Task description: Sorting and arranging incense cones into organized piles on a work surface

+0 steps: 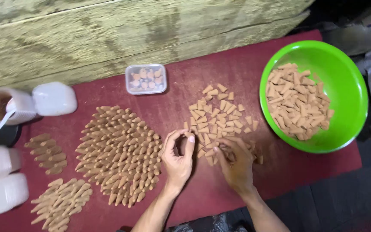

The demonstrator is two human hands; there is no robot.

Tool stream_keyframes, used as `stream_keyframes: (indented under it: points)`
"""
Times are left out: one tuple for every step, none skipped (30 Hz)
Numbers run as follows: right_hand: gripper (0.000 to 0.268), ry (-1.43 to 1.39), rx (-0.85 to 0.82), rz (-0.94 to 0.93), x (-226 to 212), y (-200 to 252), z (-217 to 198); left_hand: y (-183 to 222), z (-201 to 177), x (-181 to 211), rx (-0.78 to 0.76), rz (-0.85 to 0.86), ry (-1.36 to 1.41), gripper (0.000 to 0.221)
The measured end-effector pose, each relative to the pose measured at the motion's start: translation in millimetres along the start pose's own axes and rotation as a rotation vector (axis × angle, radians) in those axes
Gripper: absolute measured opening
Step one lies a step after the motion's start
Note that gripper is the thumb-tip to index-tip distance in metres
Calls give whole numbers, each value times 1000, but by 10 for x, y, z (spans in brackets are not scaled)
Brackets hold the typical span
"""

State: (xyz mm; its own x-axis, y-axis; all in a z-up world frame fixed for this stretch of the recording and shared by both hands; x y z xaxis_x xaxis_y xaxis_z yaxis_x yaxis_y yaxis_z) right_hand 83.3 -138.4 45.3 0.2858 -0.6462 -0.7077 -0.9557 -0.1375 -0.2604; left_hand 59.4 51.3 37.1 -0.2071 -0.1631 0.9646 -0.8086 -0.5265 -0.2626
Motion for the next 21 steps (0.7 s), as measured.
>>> stream_keyframes:
  points:
    - [15,-8,-14,-15,-21,-28,38,-29,-90,73,21,1,-8,12]
    - [20,14,-73,27,1,-53,114,-56,-149,174,-2,37,-10,14]
    - [25,36,-132,68,20,-75,198,-83,-213,275,-25,73,-15,15]
    - [25,28,-147,53,-22,-120,251,-133,-335,334,-4,74,-26,15]
    - [22,7,-163,-9,-105,-157,306,-178,-422,408,-31,91,-85,16]
    - [19,-15,-177,-72,-189,-191,360,-219,-506,480,-57,106,-144,17]
    - [19,-21,-190,-83,-244,-231,399,-278,-619,527,-41,104,-152,17]
    - [18,-35,-242,-106,-308,-263,468,-332,-715,586,-42,120,-195,17]
    - [17,-48,-293,-127,-369,-286,532,-382,-806,644,-46,136,-238,17]
    - [17,-53,-304,-137,-429,-311,564,-427,-908,647,-32,133,-244,17]
    - [16,-96,-281,-178,-518,-346,568,-477,-1009,660,-19,145,-246,18]
    - [17,-139,-259,-219,-608,-378,568,-525,-1110,677,-5,157,-248,20]
    - [17,-147,-264,-232,-632,-395,610,-577,-1180,676,8,163,-256,20]
    - [18,-151,-287,-243,-658,-407,669,-629,-1246,671,10,164,-282,21]
    - [19,-156,-322,-252,-691,-400,736,-657,-1332,666,17,154,-313,22]
    - [19,-165,-339,-263,-755,-442,806,-696,-1427,634,35,149,-325,22]
    - [17,-172,-344,-311,-839,-488,863,-742,-1491,584,25,130,-346,22]
    - [15,-179,-350,-358,-924,-531,919,-787,-1557,534,14,111,-368,22]
    - [15,-184,-361,-370,-1022,-609,988,-853,-1649,527,31,109,-373,22]
    - [14,-201,-372,-413,-1144,-679,1052,-920,-1703,505,-2,98,-409,20]
    - [12,-218,-381,-456,-1264,-748,1107,-987,-1750,484,-36,88,-443,19]
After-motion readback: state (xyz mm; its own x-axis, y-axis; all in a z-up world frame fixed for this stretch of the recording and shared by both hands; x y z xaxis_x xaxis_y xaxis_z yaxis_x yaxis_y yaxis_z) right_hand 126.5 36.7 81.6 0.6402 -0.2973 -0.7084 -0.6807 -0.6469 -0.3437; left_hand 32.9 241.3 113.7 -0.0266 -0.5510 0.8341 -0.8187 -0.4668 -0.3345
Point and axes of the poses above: each hand's wrist, its own y-axis away from the middle knuckle, its own z-axis out of the palm, x = y × z, the point moved 8 cm from there along -y, towards the middle knuckle, and after that the axes turned 7 degrees about y, right-handed, at the moved point
